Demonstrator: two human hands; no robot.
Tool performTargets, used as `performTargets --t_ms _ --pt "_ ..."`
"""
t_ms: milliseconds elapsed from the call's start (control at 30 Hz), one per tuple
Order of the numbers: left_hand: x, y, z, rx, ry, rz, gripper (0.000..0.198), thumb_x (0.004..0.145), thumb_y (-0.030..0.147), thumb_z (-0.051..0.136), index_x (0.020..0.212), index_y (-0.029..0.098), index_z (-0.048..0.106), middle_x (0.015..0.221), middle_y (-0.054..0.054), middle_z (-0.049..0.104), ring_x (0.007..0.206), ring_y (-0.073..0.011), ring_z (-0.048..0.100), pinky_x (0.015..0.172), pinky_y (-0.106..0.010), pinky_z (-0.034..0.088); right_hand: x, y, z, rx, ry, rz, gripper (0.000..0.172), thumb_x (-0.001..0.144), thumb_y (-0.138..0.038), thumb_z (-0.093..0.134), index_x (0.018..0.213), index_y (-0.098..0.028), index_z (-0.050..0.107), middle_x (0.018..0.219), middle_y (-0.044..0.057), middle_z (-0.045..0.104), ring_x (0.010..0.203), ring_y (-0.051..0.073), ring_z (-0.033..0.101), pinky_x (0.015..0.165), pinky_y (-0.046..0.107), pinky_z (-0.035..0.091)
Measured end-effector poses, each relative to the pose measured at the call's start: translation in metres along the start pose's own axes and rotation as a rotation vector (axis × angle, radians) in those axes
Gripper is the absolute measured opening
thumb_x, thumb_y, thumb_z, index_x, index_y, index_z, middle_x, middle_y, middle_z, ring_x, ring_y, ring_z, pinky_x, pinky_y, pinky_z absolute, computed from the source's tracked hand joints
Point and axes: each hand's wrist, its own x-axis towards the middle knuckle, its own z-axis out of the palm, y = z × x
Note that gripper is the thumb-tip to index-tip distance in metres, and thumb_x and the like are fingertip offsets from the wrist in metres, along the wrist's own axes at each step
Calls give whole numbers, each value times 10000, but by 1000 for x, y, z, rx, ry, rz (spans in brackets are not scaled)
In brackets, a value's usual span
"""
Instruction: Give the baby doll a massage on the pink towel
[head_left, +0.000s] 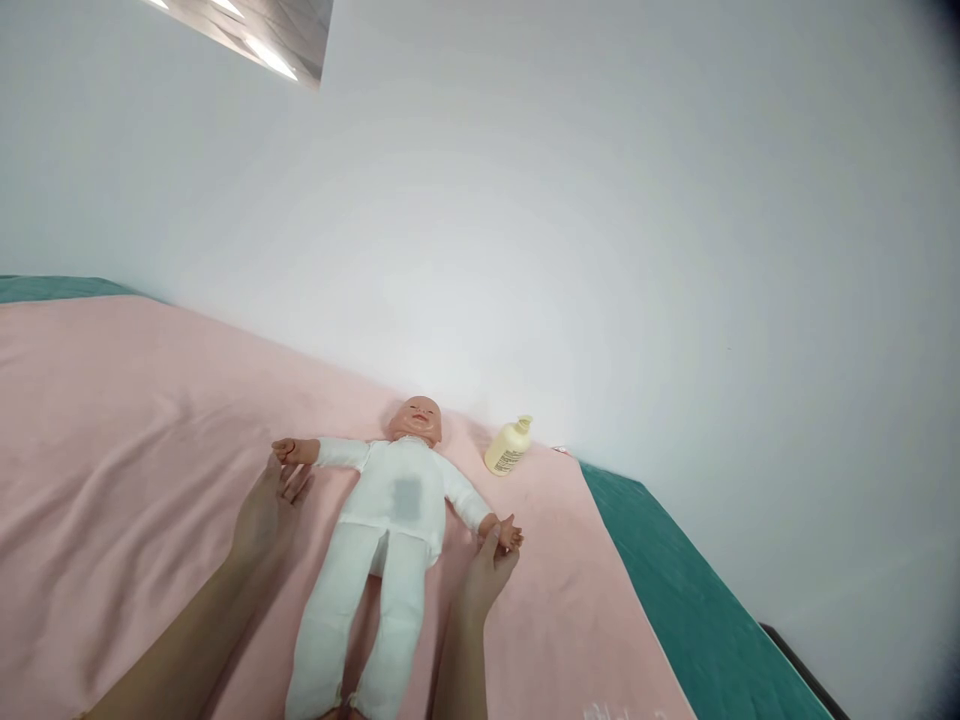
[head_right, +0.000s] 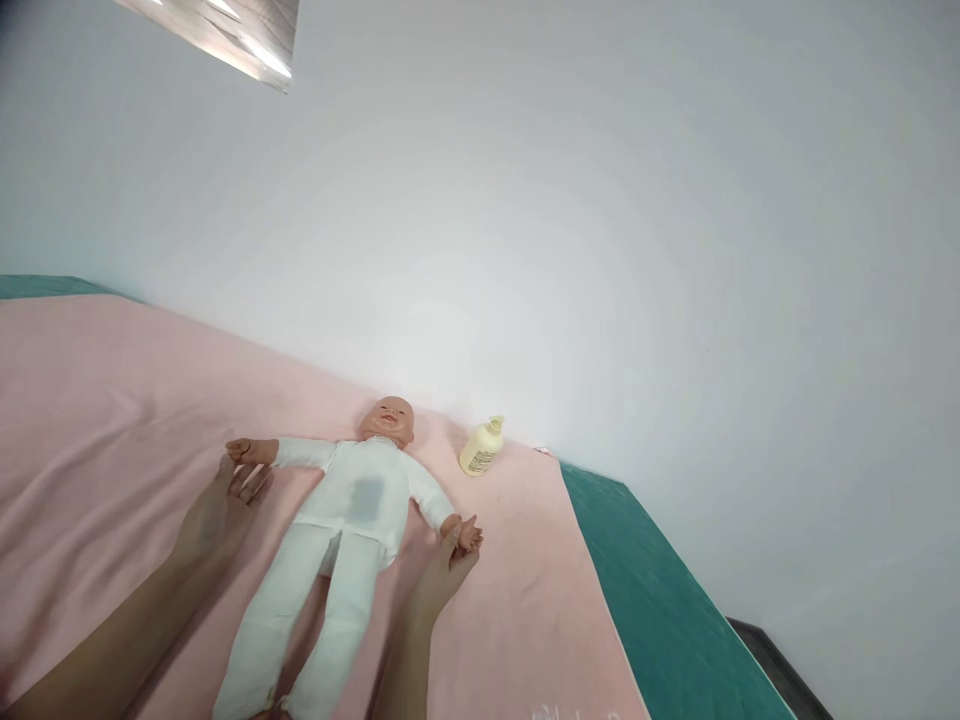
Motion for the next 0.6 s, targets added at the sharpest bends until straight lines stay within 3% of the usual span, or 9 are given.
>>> performTargets --t_ms 133,267,367,433,533,600 --pt "-17 -8 3 338 -205 190 301 996 461 591 1187 268 719 1389 -30 641 1312 -223 568 1133 -345 441 -13 -18 8 47 -20 22 583 941 -574 539 1352 -167 466 1498 173 467 1409 276 446 1156 438 391" --pt "-26 -22 2 656 -410 339 521 867 587 685 1245 229 704 1375 -90 648 1319 -339 552 1137 -485 433 -25 -20 17 51 -127 -122 552 953 -534 557 1369 -175 497 1447 171 544 1352 292 512 1134 498 411" --pt "-21 -35 -1 801 -531 525 510 817 582 706 1182 227 737 1409 -115 606 1354 -337 514 1144 -483 428 -30 -12 23 -17 -263 -309 461 990 -455 542 1357 -174 556 1385 168 602 1304 290 561 1062 466 485" --pt "-16 -43 -4 892 -605 597 453 835 535 686 1181 248 745 1420 -117 588 1360 -322 506 1119 -483 459 -30 -7 25 -71 -344 -513 376 1012 -366 528 1345 -203 587 1358 143 630 1280 266 581 1033 447 510" --pt "-12 -49 -7 994 -688 692 395 879 466 646 1220 288 735 1422 -101 589 1357 -313 499 1112 -528 458 -25 -2 27 -148 -410 -816 327 1018 -237 512 1327 -243 620 1305 101 674 1251 231 597 1028 446 517" --pt "-11 -49 -7 1034 -715 762 372 887 445 640 1216 301 740 1411 -92 604 1362 -320 483 1127 -558 430 -22 -1 28 -194 -427 -921 340 1013 -190 510 1325 -250 632 1286 88 688 1245 219 596 1026 442 519"
